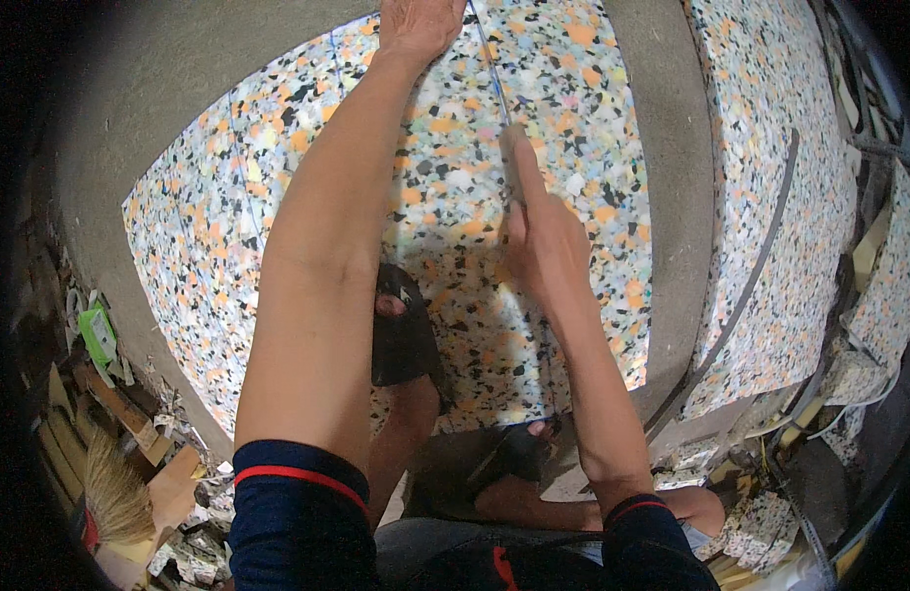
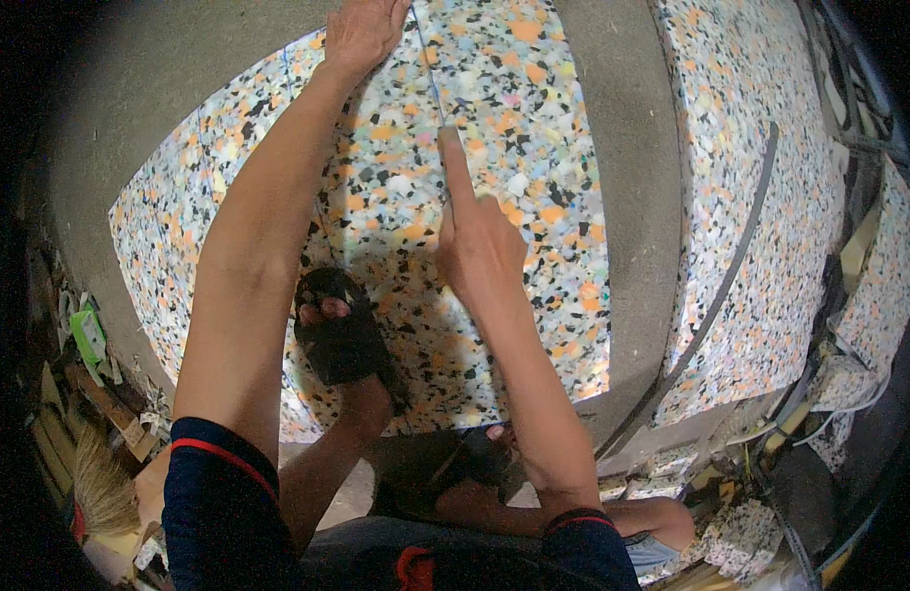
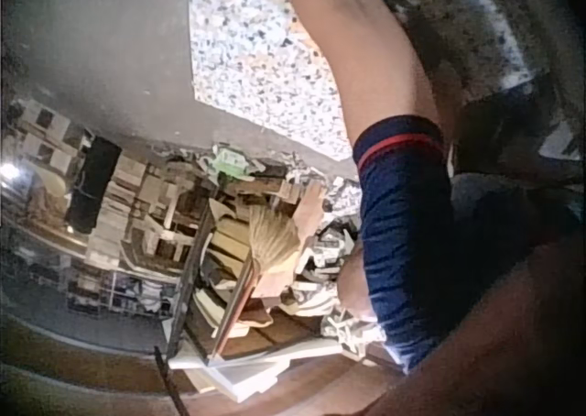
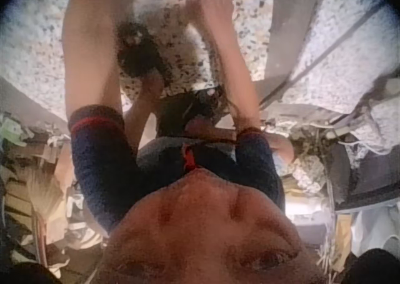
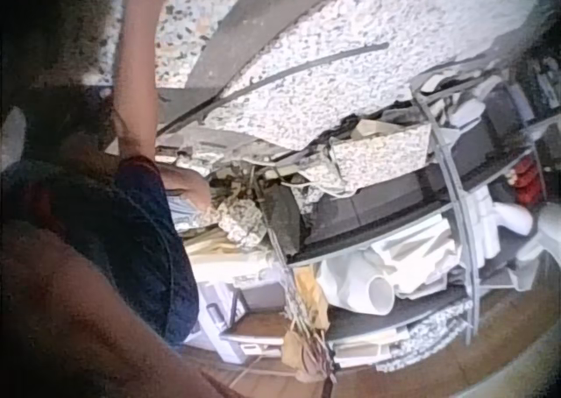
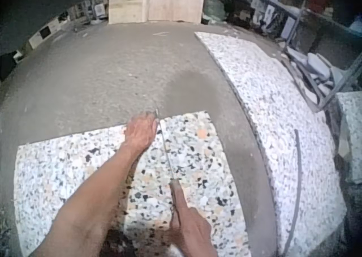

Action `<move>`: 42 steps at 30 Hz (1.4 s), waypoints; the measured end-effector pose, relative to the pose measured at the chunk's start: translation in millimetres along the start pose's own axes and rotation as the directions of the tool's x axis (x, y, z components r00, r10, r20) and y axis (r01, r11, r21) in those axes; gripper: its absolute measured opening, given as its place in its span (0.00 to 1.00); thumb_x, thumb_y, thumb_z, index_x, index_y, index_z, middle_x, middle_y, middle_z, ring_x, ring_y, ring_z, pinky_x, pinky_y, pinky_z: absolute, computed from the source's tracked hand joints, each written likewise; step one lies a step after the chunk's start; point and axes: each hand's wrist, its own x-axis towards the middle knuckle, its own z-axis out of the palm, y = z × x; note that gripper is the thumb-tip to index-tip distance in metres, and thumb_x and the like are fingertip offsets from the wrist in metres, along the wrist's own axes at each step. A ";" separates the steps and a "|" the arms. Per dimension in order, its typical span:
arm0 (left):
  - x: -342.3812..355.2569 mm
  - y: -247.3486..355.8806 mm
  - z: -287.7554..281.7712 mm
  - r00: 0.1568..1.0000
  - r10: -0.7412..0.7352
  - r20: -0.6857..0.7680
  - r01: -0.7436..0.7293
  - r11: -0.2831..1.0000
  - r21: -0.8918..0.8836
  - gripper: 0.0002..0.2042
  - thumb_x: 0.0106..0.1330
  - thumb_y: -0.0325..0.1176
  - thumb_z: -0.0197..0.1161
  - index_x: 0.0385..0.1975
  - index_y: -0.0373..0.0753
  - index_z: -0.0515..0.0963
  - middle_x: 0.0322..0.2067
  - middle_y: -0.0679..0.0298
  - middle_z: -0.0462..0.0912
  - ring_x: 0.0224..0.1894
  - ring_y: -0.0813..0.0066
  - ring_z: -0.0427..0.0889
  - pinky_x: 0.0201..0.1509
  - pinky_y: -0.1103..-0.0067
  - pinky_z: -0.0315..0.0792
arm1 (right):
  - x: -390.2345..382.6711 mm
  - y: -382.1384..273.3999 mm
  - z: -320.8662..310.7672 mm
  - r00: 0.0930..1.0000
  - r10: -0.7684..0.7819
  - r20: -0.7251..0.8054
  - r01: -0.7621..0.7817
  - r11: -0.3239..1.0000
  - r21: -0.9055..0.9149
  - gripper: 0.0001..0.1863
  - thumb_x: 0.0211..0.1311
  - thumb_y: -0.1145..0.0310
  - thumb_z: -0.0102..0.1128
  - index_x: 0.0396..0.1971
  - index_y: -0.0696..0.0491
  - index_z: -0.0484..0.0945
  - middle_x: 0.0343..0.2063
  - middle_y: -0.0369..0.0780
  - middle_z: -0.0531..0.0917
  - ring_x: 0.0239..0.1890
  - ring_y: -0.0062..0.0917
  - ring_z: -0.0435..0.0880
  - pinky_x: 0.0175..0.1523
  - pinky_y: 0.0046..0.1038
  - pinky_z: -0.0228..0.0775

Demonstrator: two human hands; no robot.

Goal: The person measures and marks a speckled tile on the floor using a metal ruler and a blue marker. They draw multiple straight lines across the tile surface to prepare it for cutting.

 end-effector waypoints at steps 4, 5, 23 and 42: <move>-6.1 -10.4 5.2 0.992 0.026 -0.120 -0.028 1.000 -0.013 0.15 0.75 0.43 0.53 0.45 0.37 0.80 0.43 0.45 0.84 0.49 0.41 0.82 0.54 0.52 0.75 | -15.5 1.2 -0.3 0.999 -0.033 -0.017 0.033 0.999 0.035 0.37 0.72 0.75 0.47 0.79 0.41 0.52 0.19 0.43 0.75 0.17 0.33 0.71 0.23 0.38 0.63; -5.1 -13.8 7.5 0.984 0.043 -0.171 -0.048 0.999 -0.024 0.15 0.75 0.43 0.53 0.45 0.38 0.80 0.43 0.45 0.84 0.49 0.41 0.82 0.54 0.52 0.75 | -6.8 -1.5 -0.4 0.999 -0.040 -0.028 0.041 0.998 0.044 0.37 0.72 0.75 0.46 0.79 0.41 0.52 0.19 0.43 0.75 0.17 0.33 0.71 0.23 0.38 0.63; -1.8 -9.7 6.2 0.999 0.015 -0.043 -0.017 0.999 -0.030 0.18 0.77 0.45 0.50 0.51 0.39 0.78 0.50 0.47 0.82 0.56 0.44 0.79 0.61 0.53 0.70 | 13.0 -12.4 -18.5 0.989 0.094 0.114 -0.095 0.995 0.007 0.38 0.67 0.75 0.53 0.77 0.44 0.58 0.29 0.51 0.83 0.28 0.42 0.81 0.36 0.41 0.72; 4.6 14.2 -32.0 0.992 0.005 0.124 0.015 0.988 -0.155 0.20 0.77 0.47 0.50 0.57 0.38 0.74 0.53 0.42 0.80 0.59 0.40 0.76 0.63 0.54 0.70 | 14.1 13.6 4.4 0.988 -0.069 -0.136 0.079 0.995 0.068 0.37 0.68 0.77 0.50 0.77 0.42 0.58 0.18 0.45 0.76 0.18 0.36 0.72 0.25 0.41 0.63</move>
